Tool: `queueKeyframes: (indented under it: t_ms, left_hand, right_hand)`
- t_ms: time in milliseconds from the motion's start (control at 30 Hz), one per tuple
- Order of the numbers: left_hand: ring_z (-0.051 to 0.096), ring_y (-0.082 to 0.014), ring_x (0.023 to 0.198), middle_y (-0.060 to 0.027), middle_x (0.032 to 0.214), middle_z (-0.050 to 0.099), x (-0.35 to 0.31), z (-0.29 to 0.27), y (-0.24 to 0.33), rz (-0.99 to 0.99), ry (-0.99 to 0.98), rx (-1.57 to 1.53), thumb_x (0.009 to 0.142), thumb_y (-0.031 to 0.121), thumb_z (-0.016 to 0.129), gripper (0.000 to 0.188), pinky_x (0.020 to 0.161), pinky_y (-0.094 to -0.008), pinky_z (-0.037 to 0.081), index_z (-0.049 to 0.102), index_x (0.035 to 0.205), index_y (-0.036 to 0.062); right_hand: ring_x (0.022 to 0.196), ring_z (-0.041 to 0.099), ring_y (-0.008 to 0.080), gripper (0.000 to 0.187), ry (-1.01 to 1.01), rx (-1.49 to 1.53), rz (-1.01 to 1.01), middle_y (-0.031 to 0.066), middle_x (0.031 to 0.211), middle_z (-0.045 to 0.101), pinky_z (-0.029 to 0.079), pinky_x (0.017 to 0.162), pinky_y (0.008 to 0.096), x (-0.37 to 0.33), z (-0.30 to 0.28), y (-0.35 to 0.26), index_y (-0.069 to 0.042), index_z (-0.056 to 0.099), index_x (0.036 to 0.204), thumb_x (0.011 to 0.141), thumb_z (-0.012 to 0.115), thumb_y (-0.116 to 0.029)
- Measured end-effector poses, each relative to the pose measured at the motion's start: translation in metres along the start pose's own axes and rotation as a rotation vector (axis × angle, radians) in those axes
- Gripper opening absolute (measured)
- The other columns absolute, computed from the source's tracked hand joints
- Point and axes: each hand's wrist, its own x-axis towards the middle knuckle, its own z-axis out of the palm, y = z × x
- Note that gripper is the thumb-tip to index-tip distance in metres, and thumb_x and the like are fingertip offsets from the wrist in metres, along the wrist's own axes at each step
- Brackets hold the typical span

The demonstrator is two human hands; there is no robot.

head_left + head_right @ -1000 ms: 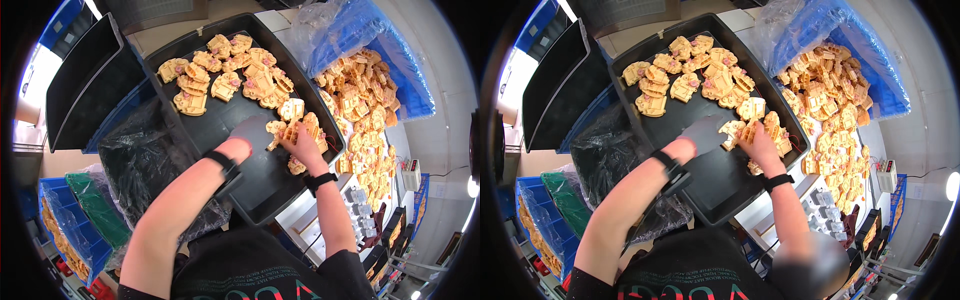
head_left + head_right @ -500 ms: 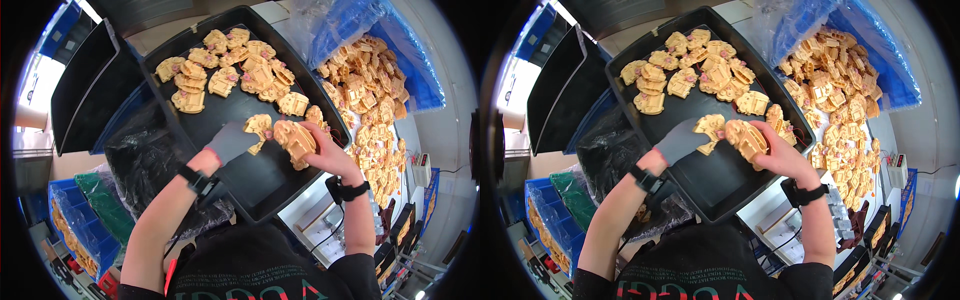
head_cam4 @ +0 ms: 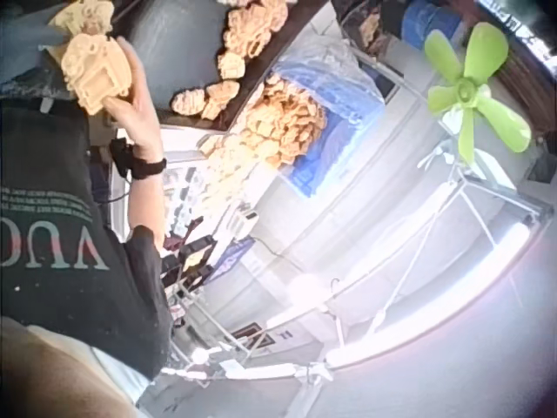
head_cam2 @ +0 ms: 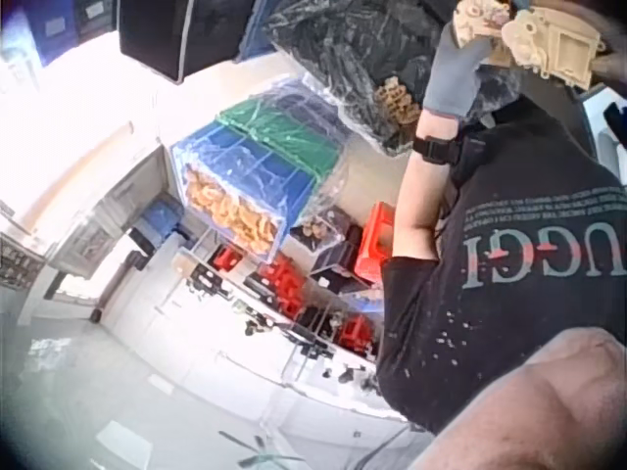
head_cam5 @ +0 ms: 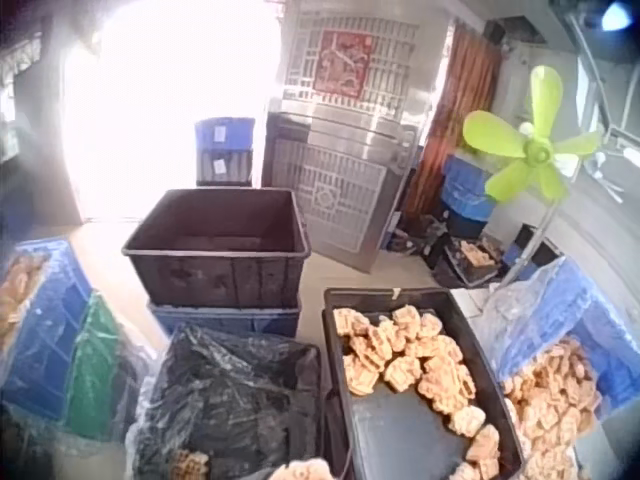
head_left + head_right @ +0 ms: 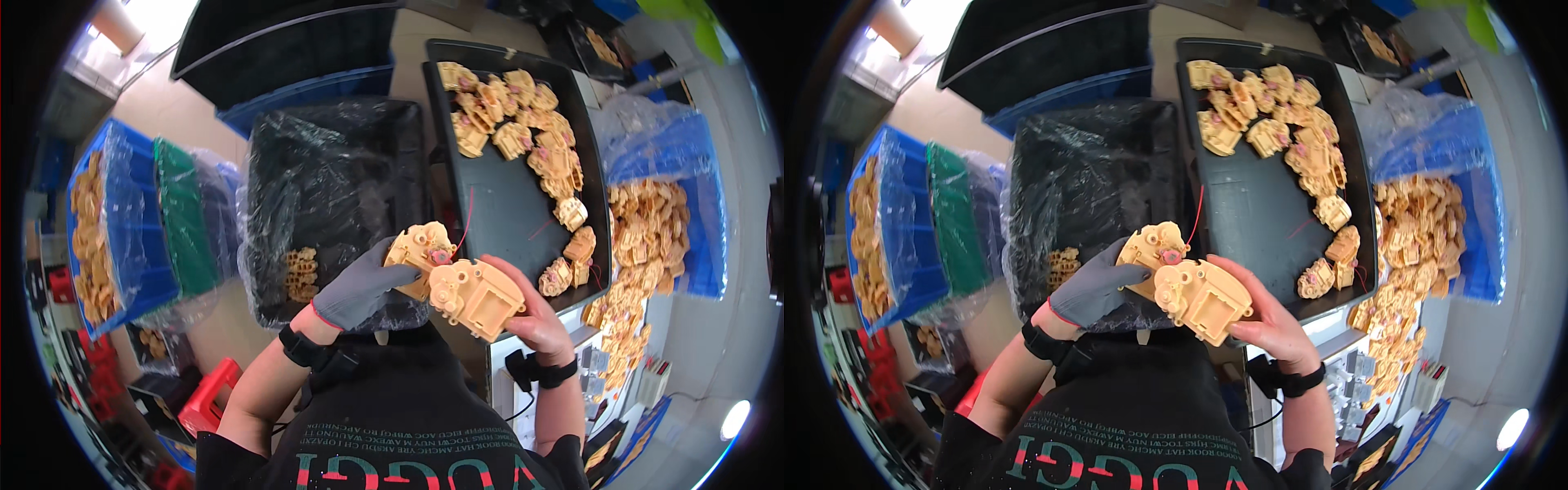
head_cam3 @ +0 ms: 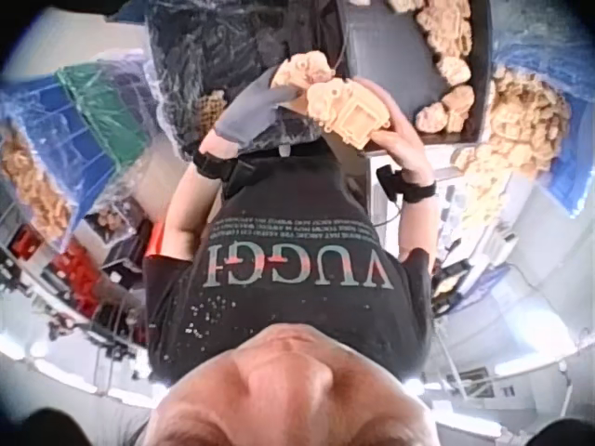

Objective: Transfer waffles from a tray and stack them neatly into a plastic-lined container.

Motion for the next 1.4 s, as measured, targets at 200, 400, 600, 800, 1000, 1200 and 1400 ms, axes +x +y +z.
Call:
queueKeyframes:
  t_ms: [200, 400, 600, 800, 1000, 1200, 1400]
  left_hand:
    - [0.048, -0.0159, 0.123, -0.0075, 0.134, 0.048, -0.046, -0.033, -0.003, 0.158, 0.145, 0.055, 0.084, 0.001, 0.058, 0.065, 0.103, -0.0311, 0.040, 0.031, 0.143, 0.0019]
    - [0.048, -0.0197, 0.125, -0.0088, 0.135, 0.047, -0.087, -0.051, 0.023, 0.209, -0.088, -0.266, 0.082, -0.004, 0.057, 0.069, 0.105, -0.0341, 0.040, 0.029, 0.145, 0.0039]
    - [0.044, -0.0207, 0.129, -0.0097, 0.138, 0.044, -0.102, -0.075, 0.025, 0.211, -0.164, -0.370, 0.089, 0.020, 0.058, 0.065, 0.106, -0.0366, 0.039, 0.029, 0.146, 0.0084]
    - [0.045, -0.0203, 0.127, -0.0102, 0.141, 0.041, -0.106, -0.077, 0.022, 0.225, -0.046, 0.110, 0.086, 0.024, 0.063, 0.079, 0.106, -0.0338, 0.037, 0.019, 0.150, 0.0050]
    - [0.041, -0.0158, 0.129, -0.0079, 0.143, 0.038, -0.098, -0.076, 0.013, 0.278, -0.196, -0.065, 0.083, 0.026, 0.069, 0.090, 0.106, -0.0308, 0.035, 0.013, 0.151, 0.0049]
    - [0.039, -0.0131, 0.129, -0.0061, 0.144, 0.036, -0.083, -0.070, -0.001, 0.224, -0.200, 0.260, 0.077, 0.007, 0.071, 0.101, 0.106, -0.0299, 0.033, 0.005, 0.153, 0.0110]
    - [0.041, -0.0138, 0.127, -0.0078, 0.143, 0.037, -0.060, -0.052, -0.003, 0.196, -0.106, 0.238, 0.073, 0.008, 0.075, 0.108, 0.106, -0.0309, 0.035, 0.004, 0.153, 0.0124]
  right_hand:
    - [0.138, 0.032, 0.0207, 0.091, -0.101, 0.157, -0.029, 0.0096, 0.148, 0.034, 0.027, 0.112, 0.0340, 0.038, 0.058, 0.024, -0.005, 0.018, 0.150, 0.077, 0.070, -0.025]
    - [0.118, 0.049, 0.0150, 0.064, -0.065, 0.028, 0.019, 0.0064, 0.133, 0.045, 0.044, 0.096, 0.0306, 0.063, 0.091, 0.025, -0.009, 0.026, 0.144, 0.090, 0.061, -0.013]
    - [0.108, 0.052, 0.0105, 0.049, -0.109, -0.237, 0.011, 0.0032, 0.119, 0.051, 0.046, 0.092, 0.0273, 0.078, 0.113, 0.005, -0.010, 0.036, 0.127, 0.088, 0.065, -0.004]
    - [0.115, 0.054, 0.0144, 0.037, -0.311, -0.480, -0.057, 0.0032, 0.117, 0.055, 0.044, 0.097, 0.0291, 0.085, 0.120, -0.011, -0.005, 0.053, 0.123, 0.088, 0.061, 0.003]
    - [0.110, 0.052, 0.0114, 0.041, -0.290, -0.614, -0.223, 0.0026, 0.118, 0.047, 0.046, 0.090, 0.0243, 0.098, 0.111, -0.001, -0.008, 0.057, 0.124, 0.086, 0.066, 0.001]
    - [0.106, 0.052, 0.0107, 0.047, -0.366, -0.617, -0.162, 0.0018, 0.114, 0.047, 0.046, 0.086, 0.0234, 0.105, 0.082, -0.001, -0.009, 0.058, 0.127, 0.083, 0.070, -0.001]
    - [0.106, 0.055, 0.0120, 0.043, -0.328, -0.491, -0.040, 0.0015, 0.113, 0.049, 0.047, 0.090, 0.0253, 0.106, 0.051, 0.002, -0.007, 0.056, 0.128, 0.086, 0.065, 0.000]
